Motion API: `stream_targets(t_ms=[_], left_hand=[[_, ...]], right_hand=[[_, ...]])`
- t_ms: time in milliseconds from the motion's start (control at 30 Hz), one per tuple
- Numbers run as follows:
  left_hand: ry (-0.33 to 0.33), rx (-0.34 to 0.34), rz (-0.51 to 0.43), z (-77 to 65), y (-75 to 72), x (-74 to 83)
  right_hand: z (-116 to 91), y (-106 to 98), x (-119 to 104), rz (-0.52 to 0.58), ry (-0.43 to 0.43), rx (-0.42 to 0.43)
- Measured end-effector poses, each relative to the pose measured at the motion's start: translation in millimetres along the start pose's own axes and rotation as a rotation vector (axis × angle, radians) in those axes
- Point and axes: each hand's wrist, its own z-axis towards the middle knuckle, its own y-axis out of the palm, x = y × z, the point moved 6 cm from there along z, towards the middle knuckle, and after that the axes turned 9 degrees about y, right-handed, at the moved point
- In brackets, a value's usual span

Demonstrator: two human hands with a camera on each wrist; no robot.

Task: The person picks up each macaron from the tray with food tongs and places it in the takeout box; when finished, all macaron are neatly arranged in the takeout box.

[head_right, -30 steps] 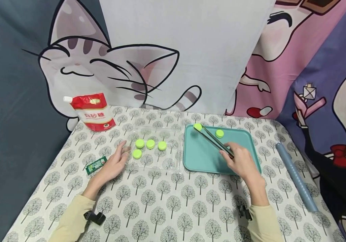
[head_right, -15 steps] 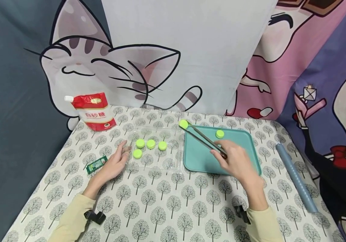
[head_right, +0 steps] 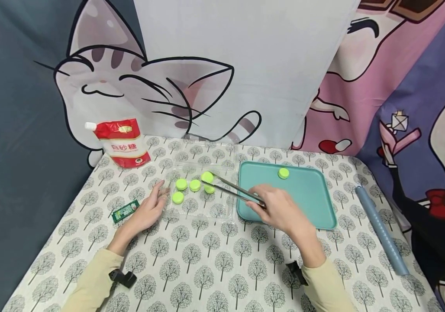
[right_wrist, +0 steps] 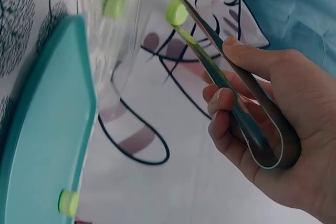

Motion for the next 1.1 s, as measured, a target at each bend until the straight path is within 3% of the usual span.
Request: stream_targets(t_ms=[467,767,1100], left_hand=[[-0.012,-0.004,0.008,-0.2,-0.1,0.1],[-0.018,0.000,0.010,0.0,0.0,-0.5],[-0.021,0.000,0.008,-0.2,-0.1,-1.4]], right_hand=[[21,37,-26,-0.017,-0.019,-0.216],[26,49,-26,-0.032,0.013,-0.271],[25,50,-22,-0.002,0.055,-0.303]])
